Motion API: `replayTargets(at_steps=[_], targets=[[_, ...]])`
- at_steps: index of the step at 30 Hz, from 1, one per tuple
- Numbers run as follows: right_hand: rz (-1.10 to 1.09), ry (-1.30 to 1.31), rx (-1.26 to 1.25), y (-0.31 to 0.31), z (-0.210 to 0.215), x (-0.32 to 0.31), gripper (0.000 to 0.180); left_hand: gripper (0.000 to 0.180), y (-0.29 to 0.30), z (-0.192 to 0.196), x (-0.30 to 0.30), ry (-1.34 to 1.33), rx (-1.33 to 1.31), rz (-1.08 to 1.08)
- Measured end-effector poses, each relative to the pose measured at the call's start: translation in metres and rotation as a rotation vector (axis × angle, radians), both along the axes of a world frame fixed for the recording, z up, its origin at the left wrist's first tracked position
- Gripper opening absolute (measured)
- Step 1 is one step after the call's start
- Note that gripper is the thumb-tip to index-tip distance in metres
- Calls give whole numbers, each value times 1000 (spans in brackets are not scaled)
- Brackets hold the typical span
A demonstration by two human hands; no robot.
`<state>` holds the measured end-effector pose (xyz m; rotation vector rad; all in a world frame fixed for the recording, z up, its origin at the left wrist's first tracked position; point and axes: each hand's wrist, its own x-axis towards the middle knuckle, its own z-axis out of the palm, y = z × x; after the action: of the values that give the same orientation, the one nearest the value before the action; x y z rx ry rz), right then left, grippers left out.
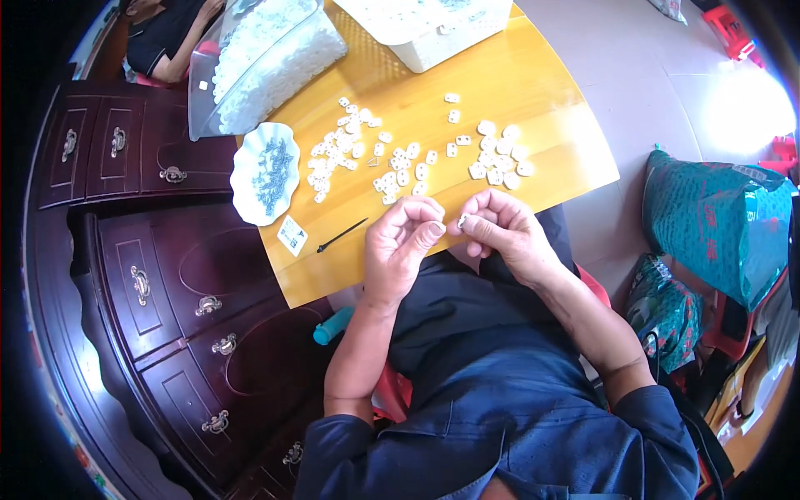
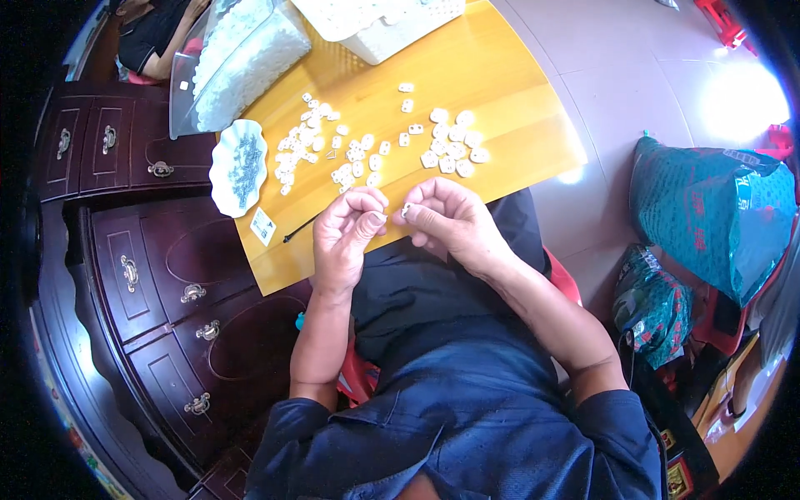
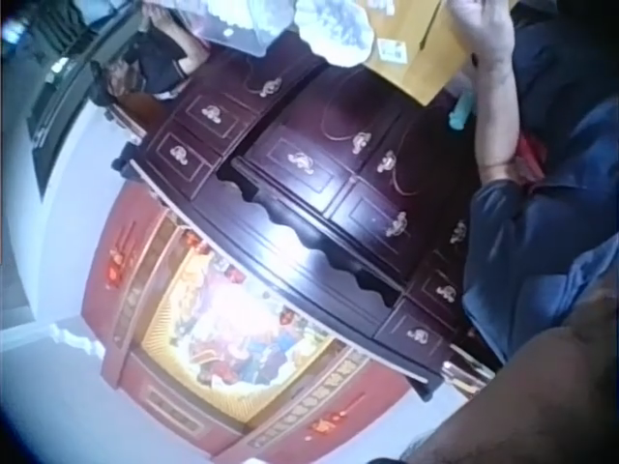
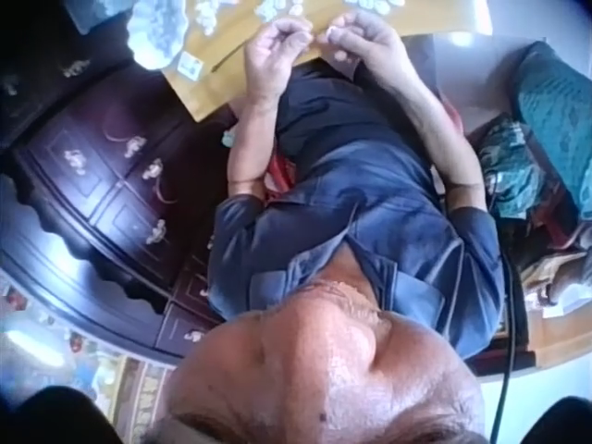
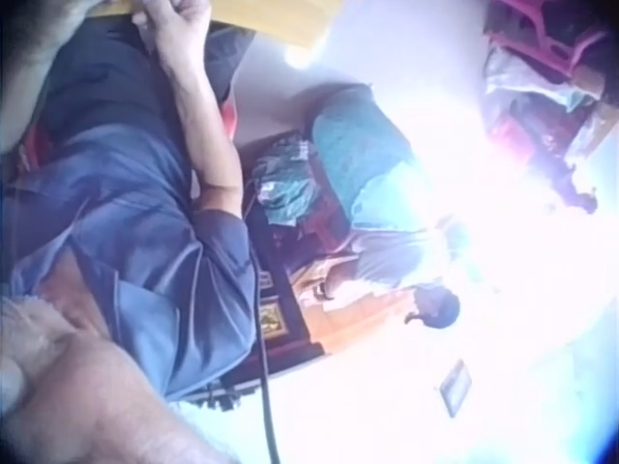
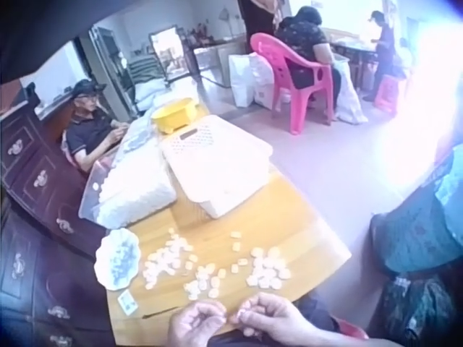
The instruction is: Assembling small plastic components at a workshop table.
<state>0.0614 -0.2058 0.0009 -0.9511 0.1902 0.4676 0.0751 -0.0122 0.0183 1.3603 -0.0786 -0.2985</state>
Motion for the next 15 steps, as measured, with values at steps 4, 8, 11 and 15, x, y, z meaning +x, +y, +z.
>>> replayTargets(at_steps=[4,8,11,15], targets=[[-6,2,51,1,-2,-2,10,7,-11,-2,0,-23,3,8],[-31,4,51,1,-2,-4,10,5,-15,-7,1,-83,26,28],[-32,-12,90,2,-1,-5,10,5,-16,-6,1,-76,23,14],[-74,-42,88,4,-2,-6,10,5,-16,-10,-1,-57,34,8]])
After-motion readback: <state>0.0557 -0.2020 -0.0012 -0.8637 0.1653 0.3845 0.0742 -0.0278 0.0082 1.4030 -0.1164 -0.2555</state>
